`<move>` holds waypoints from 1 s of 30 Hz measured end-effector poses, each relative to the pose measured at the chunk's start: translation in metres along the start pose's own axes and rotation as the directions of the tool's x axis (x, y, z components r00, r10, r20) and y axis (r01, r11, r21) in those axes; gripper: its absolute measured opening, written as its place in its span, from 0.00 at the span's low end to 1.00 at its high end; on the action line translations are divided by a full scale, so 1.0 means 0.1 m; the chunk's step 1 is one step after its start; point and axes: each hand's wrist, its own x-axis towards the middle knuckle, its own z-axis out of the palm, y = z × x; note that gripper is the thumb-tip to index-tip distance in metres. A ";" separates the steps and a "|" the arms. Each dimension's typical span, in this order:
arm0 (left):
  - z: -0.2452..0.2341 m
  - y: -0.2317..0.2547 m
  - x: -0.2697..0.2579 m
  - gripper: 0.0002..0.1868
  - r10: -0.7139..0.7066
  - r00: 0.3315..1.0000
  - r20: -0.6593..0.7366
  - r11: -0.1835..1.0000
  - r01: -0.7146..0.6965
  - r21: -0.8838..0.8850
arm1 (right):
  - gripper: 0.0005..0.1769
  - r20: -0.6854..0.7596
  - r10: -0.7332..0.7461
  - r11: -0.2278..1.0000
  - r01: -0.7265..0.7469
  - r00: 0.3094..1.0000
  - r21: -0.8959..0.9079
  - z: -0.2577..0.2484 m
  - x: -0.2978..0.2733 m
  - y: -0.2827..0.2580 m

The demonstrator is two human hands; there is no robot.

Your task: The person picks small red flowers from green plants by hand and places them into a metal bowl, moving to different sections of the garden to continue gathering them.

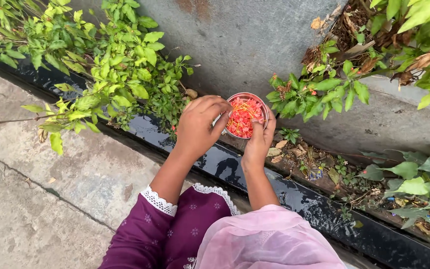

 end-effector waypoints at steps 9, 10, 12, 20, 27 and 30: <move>0.17 0.01 -0.03 0.08 0.003 1.000 0.027 0.999 -0.005 0.046 | 0.23 0.001 0.016 0.998 -0.016 1.000 -0.054 -0.05 -0.03 -0.08; 0.17 0.02 -0.04 0.08 0.000 1.000 0.026 0.999 -0.002 0.048 | 0.23 0.003 0.018 0.998 -0.018 1.000 -0.055 -0.05 -0.04 -0.09; 0.18 0.03 -0.04 0.09 0.014 1.000 0.027 0.997 -0.016 0.069 | 0.23 0.007 0.030 0.998 -0.029 1.000 -0.046 -0.04 -0.04 -0.10; 0.19 -0.04 -0.08 0.11 0.008 1.000 0.022 0.999 -0.009 0.049 | 0.24 0.007 0.042 0.998 -0.042 0.999 -0.041 -0.04 -0.05 -0.10; 0.11 -0.29 -0.11 0.04 -0.067 0.997 -0.048 0.997 0.069 0.030 | 0.24 -0.017 0.052 0.997 -0.053 0.998 -0.059 -0.10 -0.04 -0.11; 0.13 -0.49 -0.21 0.07 -0.131 0.988 -0.084 0.990 0.134 0.033 | 0.23 -0.031 0.049 0.997 -0.051 0.998 -0.049 -0.16 -0.02 -0.07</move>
